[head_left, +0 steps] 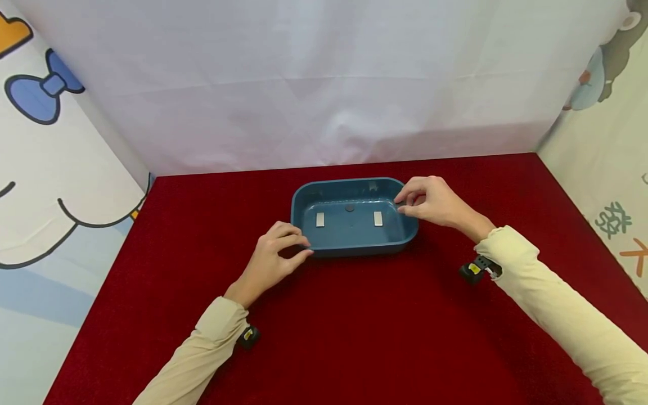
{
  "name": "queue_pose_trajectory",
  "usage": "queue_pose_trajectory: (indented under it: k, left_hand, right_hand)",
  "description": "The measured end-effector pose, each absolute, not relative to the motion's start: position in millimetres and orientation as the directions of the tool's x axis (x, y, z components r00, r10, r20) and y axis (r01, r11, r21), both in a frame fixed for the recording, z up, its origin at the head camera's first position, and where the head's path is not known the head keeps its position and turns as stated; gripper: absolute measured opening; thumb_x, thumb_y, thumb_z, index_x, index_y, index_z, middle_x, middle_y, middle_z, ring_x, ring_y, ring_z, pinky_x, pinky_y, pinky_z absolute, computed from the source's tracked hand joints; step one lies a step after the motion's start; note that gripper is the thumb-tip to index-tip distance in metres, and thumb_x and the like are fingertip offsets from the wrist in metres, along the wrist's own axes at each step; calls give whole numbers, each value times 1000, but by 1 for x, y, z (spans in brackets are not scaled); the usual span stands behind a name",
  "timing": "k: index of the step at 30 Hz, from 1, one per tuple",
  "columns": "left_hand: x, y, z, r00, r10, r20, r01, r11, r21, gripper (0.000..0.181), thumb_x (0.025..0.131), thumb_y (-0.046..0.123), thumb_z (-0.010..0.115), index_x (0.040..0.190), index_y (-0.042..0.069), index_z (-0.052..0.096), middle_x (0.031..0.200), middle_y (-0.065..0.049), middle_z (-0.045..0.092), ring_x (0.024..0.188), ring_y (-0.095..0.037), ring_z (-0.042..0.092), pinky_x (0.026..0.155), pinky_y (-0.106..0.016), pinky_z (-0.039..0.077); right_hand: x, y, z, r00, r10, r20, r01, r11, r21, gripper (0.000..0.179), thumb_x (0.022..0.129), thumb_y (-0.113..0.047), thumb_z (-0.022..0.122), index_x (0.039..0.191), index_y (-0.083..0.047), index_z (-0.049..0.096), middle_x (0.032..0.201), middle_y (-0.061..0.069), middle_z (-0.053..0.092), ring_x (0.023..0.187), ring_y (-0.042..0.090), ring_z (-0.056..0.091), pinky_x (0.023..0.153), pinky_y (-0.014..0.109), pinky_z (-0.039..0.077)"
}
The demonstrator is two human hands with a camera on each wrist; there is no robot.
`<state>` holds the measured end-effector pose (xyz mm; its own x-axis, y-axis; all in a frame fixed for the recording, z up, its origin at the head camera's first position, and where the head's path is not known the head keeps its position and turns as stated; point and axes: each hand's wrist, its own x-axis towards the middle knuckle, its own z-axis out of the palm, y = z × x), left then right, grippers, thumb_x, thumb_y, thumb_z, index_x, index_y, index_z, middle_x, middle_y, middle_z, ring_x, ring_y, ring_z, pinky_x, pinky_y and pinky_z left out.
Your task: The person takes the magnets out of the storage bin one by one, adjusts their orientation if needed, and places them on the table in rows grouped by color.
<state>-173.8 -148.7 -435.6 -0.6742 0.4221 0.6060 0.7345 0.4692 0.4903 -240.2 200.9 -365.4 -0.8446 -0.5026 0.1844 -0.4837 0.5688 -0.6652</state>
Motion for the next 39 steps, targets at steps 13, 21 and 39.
queue_pose_trajectory:
  k: [13,21,39]
  left_hand:
    - [-174,-149,-435,-675,418,608,734,468,493,12,75,8,80,84,9,73,94,-3,61,93,-18,53,78,-34,51]
    - [-173,-148,-435,-677,416,607,731,473,492,12,74,8,80,83,9,73,93,-3,61,92,-18,53,77,-34,51]
    - [-172,-148,-434,-690,407,598,718,483,501,12,74,8,80,83,9,73,93,-3,61,93,-18,53,78,-34,51]
  right_hand:
    - [-240,217,-363,-853,-486,191,-477,577,-662,15,79,0,71,94,1,71,86,5,65,66,17,59,67,20,51]
    - [-239,226,-361,-868,-460,189,-459,595,-660,14,79,2,70,93,-1,72,85,5,64,65,17,59,66,20,51]
    - [-234,250,-359,-898,-403,179,-412,623,-665,17,79,6,65,93,0,71,86,8,64,67,14,61,62,19,49]
